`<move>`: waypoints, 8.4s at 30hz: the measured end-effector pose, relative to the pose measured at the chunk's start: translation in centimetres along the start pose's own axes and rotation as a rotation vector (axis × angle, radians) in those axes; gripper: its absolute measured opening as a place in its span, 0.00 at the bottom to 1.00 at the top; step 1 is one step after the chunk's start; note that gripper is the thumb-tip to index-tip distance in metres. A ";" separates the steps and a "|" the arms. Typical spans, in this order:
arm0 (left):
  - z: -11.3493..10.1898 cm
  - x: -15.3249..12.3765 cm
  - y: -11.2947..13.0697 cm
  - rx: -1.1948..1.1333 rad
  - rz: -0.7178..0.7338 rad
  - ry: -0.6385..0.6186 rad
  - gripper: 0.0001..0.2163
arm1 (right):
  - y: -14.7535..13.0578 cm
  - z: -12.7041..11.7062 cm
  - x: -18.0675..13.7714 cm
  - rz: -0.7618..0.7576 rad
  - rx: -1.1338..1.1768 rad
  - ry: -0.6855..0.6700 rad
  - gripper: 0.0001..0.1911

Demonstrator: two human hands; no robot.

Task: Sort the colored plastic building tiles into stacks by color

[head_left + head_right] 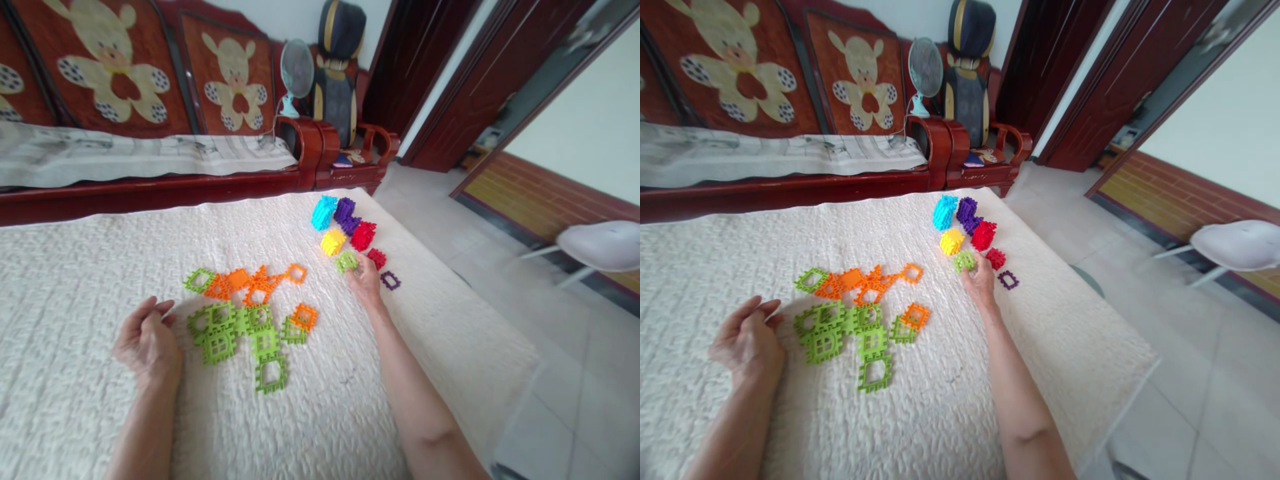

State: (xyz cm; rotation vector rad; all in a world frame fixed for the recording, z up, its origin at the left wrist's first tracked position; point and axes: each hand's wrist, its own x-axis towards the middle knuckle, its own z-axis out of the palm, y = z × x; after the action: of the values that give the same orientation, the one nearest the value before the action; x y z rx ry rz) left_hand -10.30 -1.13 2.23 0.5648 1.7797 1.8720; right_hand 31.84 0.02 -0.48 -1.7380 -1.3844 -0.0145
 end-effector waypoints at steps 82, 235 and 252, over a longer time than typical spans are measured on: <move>0.0 -0.4 0.1 -0.002 0.002 -0.086 0.15 | -12.7 2.0 -2.6 -0.492 0.177 -0.668 0.20; 0.0 -0.8 -0.1 0.052 0.051 -0.118 0.14 | -14.9 2.3 -6.8 -0.573 0.420 -0.681 0.09; 0.0 -0.8 -0.9 0.048 0.101 -0.160 0.14 | -14.9 4.5 -6.3 -0.038 0.629 -0.543 0.13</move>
State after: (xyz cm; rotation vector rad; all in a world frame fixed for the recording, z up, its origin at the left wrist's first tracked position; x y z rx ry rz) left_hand -9.60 -1.56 1.36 0.8124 1.7237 1.7986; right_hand 15.56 -2.36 2.79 -1.2167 -1.5722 0.8366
